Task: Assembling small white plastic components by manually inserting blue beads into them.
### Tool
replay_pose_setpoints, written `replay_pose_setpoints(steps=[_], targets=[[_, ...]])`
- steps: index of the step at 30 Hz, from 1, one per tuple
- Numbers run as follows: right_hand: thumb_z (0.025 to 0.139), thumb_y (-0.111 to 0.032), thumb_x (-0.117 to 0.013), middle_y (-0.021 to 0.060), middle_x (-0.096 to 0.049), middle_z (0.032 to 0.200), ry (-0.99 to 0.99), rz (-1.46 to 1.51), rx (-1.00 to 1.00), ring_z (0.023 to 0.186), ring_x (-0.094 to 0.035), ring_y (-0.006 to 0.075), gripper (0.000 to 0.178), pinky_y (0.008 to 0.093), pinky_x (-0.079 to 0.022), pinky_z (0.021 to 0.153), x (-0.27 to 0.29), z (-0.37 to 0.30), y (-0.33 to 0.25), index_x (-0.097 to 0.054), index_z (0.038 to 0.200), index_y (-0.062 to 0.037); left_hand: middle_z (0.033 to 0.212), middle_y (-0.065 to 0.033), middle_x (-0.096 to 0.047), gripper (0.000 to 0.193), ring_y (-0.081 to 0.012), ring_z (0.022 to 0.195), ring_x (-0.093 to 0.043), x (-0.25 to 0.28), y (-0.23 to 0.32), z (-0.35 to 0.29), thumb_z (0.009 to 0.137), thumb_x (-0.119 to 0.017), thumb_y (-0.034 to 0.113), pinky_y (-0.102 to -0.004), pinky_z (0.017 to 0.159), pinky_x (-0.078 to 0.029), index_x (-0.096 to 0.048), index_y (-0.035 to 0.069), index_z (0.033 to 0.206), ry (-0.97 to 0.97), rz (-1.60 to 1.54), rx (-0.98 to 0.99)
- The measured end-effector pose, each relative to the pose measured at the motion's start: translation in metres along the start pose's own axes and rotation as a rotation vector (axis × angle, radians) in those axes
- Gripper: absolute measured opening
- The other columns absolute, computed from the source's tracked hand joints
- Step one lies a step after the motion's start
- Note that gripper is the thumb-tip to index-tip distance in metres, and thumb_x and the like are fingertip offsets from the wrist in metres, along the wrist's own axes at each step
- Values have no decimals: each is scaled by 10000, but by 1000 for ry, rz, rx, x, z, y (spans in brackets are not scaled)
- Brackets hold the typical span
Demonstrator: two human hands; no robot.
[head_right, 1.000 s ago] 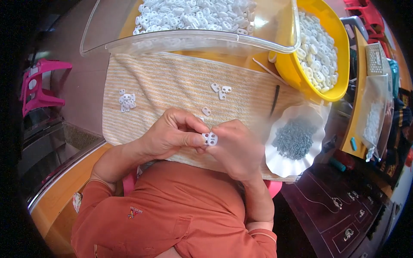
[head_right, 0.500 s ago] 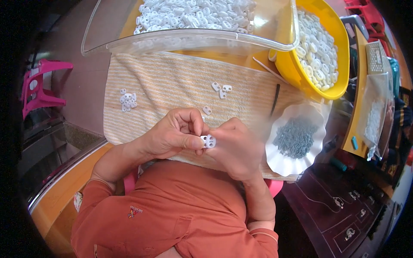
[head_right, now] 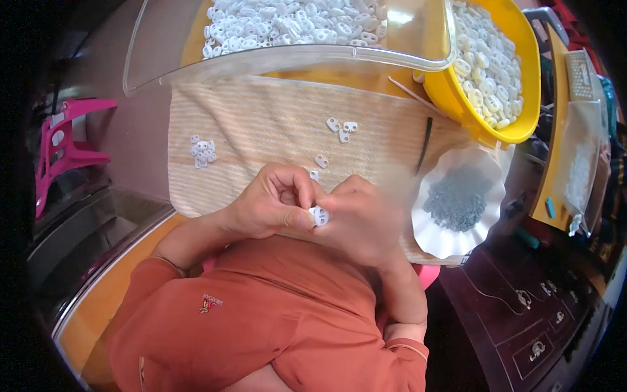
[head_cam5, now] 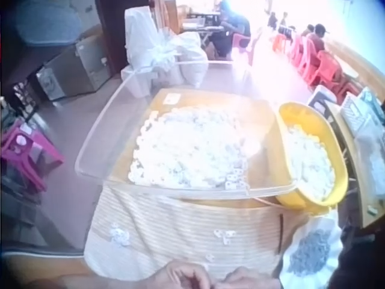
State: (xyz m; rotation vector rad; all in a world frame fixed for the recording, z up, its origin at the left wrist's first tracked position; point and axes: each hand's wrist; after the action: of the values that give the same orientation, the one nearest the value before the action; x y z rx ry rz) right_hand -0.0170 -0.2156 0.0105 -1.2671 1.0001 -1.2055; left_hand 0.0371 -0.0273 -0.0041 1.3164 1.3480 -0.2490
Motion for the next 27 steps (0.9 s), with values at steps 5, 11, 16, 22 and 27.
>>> replay_pose_setpoints(steps=[5,11,16,22,27], targets=[[701,-37,-782,99,-629,797,-70,-40,107,655,-557,156,298,259,-431,588,9,3,2,-679,978,9,936,-113,-658,179,-143,831,-634,-2,-4,3,764,-739,-34,-258,727,-522,-576,23,808,-18,34,1],[691,-18,-773,115,-654,815,4,14,172,661,-585,199,351,290,-462,567,12,-4,6,-669,1025,13,968,-111,-652,187,-142,885,-611,3,1,9,740,-758,-28,-275,777,-497,-590,19,808,-47,207,74],[755,0,-731,134,-628,863,3,-26,125,722,-609,245,356,313,-497,620,10,-5,-6,-635,1098,-6,960,-114,-641,184,-142,885,-614,-1,10,10,742,-735,-77,-263,755,-511,-587,7,810,-22,138,107],[745,17,-737,139,-613,873,29,-51,151,727,-618,227,367,291,-497,611,3,-5,-7,-631,1096,10,958,-121,-642,192,-147,877,-619,4,14,12,731,-740,-87,-267,764,-509,-590,1,812,-101,127,77],[746,9,-741,129,-610,861,32,-44,154,693,-606,211,345,275,-483,579,1,-7,-10,-635,1074,8,954,-162,-649,197,-195,879,-636,1,15,7,706,-760,-79,-299,769,-521,-602,-5,797,-87,109,88]])
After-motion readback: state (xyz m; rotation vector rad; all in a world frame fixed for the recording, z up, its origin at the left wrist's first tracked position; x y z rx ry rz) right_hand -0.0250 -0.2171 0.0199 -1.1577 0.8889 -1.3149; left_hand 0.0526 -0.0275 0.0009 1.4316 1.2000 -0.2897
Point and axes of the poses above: each hand's wrist, its own z-axis towards the middle knuckle, its own x-axis out of the back of the hand, y = z × x
